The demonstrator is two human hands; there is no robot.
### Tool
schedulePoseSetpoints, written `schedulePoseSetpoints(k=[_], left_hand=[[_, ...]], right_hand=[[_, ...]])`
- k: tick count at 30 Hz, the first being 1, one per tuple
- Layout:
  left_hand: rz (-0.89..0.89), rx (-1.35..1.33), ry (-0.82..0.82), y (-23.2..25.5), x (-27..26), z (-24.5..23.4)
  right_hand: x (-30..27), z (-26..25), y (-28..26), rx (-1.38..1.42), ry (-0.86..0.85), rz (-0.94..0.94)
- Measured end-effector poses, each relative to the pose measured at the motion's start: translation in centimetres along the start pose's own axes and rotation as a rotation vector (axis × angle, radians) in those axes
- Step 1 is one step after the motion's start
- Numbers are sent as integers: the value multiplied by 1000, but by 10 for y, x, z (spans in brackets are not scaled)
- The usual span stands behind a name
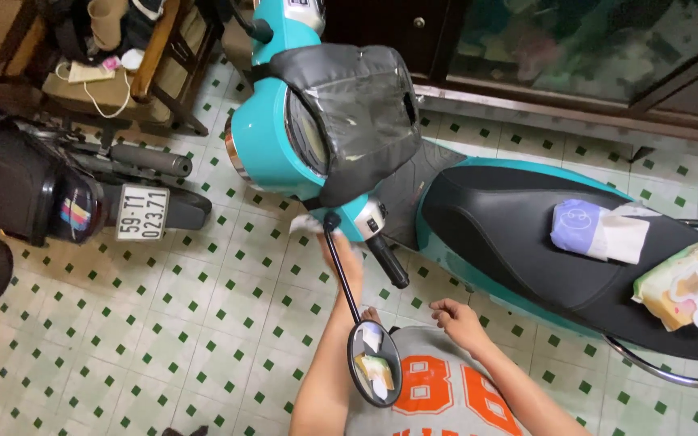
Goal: Cleaning the handlebars, mirrors, and front panel of a teal scooter using a cloth.
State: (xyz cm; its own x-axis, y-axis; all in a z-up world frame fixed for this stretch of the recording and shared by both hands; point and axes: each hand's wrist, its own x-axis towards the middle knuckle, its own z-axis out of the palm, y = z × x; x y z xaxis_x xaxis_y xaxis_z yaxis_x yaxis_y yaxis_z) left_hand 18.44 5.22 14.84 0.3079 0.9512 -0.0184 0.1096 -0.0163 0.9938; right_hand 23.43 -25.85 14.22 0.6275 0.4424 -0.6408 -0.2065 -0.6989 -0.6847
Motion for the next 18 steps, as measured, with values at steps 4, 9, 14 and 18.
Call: schedulePoseSetpoints(k=[4, 9, 14, 18], left_hand=[[308, 523, -148, -70, -38, 17], [670, 578, -240, 34, -93, 9], [620, 617, -125, 71, -78, 13], [476, 803, 5, 98, -82, 32]], right_hand=[[-6, -2, -6, -5, -3, -7], [-4, -5, -11, -50, -69, 129], [-3, -8, -16, -16, -75, 135], [-5, -12, -13, -38, -70, 147]])
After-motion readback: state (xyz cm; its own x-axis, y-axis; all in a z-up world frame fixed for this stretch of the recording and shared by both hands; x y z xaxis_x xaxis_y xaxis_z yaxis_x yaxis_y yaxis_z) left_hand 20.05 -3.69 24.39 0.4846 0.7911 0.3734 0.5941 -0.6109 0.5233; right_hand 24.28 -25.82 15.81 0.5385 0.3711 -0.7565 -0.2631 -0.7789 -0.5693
